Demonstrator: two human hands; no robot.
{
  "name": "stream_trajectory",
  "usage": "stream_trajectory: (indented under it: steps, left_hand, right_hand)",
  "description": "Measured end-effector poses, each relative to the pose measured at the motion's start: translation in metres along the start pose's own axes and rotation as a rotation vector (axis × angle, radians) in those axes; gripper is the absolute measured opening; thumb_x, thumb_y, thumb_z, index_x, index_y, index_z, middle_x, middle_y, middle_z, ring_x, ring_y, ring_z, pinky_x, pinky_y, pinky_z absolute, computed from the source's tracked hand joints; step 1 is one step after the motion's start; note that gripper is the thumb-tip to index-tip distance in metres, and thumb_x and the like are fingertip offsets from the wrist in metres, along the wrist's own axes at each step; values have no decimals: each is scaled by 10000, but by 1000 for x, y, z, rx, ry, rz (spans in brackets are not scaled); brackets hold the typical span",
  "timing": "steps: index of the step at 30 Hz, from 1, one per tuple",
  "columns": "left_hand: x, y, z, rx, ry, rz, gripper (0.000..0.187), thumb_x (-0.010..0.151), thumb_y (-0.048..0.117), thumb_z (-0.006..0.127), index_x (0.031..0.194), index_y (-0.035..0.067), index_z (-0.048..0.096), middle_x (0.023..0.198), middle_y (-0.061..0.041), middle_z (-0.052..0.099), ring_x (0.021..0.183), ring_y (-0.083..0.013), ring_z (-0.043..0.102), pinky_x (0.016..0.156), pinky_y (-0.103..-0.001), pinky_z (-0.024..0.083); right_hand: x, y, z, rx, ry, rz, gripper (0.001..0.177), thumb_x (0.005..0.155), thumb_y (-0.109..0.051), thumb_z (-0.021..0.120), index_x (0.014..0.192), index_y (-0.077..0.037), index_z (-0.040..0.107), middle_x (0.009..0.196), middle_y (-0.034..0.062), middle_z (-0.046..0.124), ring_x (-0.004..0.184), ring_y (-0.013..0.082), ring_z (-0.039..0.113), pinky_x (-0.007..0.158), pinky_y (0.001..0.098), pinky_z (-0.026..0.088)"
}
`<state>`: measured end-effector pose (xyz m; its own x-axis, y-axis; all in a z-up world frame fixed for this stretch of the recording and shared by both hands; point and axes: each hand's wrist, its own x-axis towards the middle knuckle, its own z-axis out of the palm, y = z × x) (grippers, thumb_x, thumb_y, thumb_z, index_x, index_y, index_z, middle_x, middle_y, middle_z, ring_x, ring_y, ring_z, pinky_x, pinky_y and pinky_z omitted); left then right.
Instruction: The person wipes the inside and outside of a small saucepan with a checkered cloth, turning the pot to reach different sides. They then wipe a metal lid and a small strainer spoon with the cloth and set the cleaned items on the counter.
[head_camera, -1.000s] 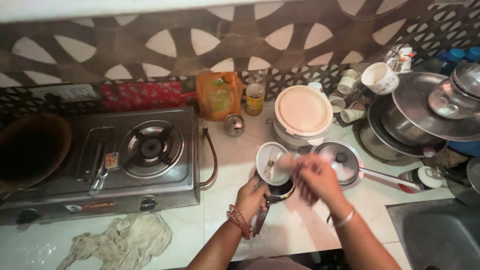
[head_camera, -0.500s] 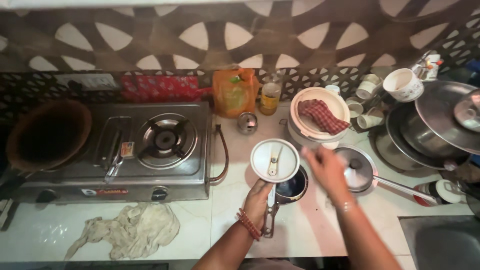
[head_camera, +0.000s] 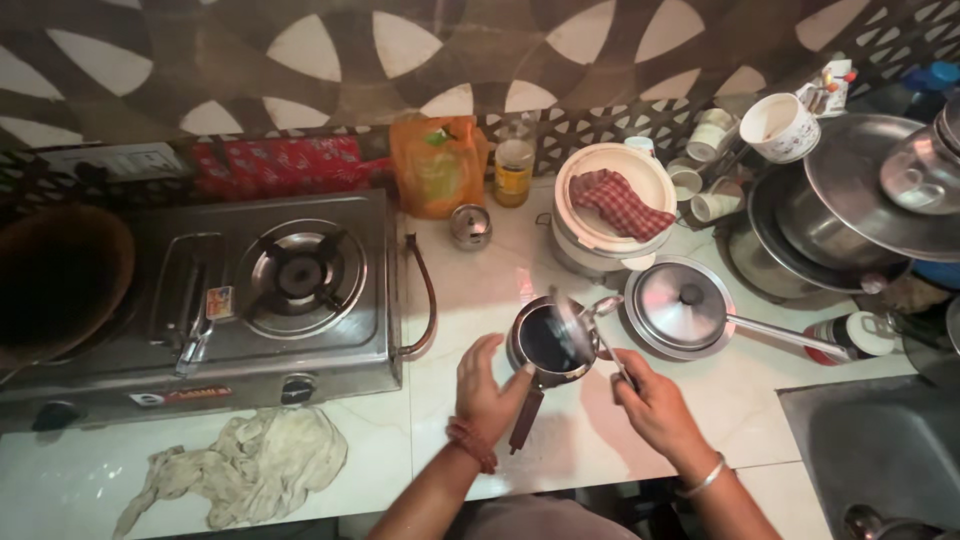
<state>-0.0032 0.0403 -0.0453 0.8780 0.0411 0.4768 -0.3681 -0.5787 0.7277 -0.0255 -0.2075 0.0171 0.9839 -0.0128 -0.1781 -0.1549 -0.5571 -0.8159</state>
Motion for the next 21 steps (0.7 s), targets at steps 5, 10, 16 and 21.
stream_trajectory:
  steps: [5, 10, 16, 21]
  left_hand:
    - [-39, -56, 32, -491, -627, -745, 603, 940, 435, 682, 1329, 7, 510, 1078, -144, 729, 952, -251, 722, 848, -387, 570]
    - [-62, -66, 70, -936, -712, -1079, 536, 1023, 504, 527, 1248, 19, 537, 928, -138, 680, 657, -184, 664, 647, -378, 565]
    - [-55, -42, 66, -951, -862, -968, 458, 1040, 483, 501, 1272, 93, 569, 1093, -48, 749, 857, -99, 673, 813, -307, 569]
    - [-49, -19, 74, -944, -850, -994, 392, 1018, 371, 573, 1262, 66, 558, 1129, -30, 744, 991, -150, 703, 850, -325, 576]
  right_hand:
    - [2, -14, -21, -459, -39, -220, 406, 826, -147, 638, 1227, -204, 671, 876, 91, 738, 788, 312, 709, 698, 436, 559]
    - [22, -14, -19, -598, -26, -259, 374, 829, -153, 629, 1198, -195, 673, 901, 94, 730, 795, 344, 700, 695, 464, 550]
    - [21, 5, 6, -565, 115, -44, 300, 870, -236, 695, 1152, -148, 643, 865, 131, 714, 769, 360, 686, 684, 471, 530]
    - [1, 6, 24, -167, 52, 58, 518, 782, -123, 766, 1254, -100, 553, 689, 114, 636, 627, 264, 660, 610, 392, 540]
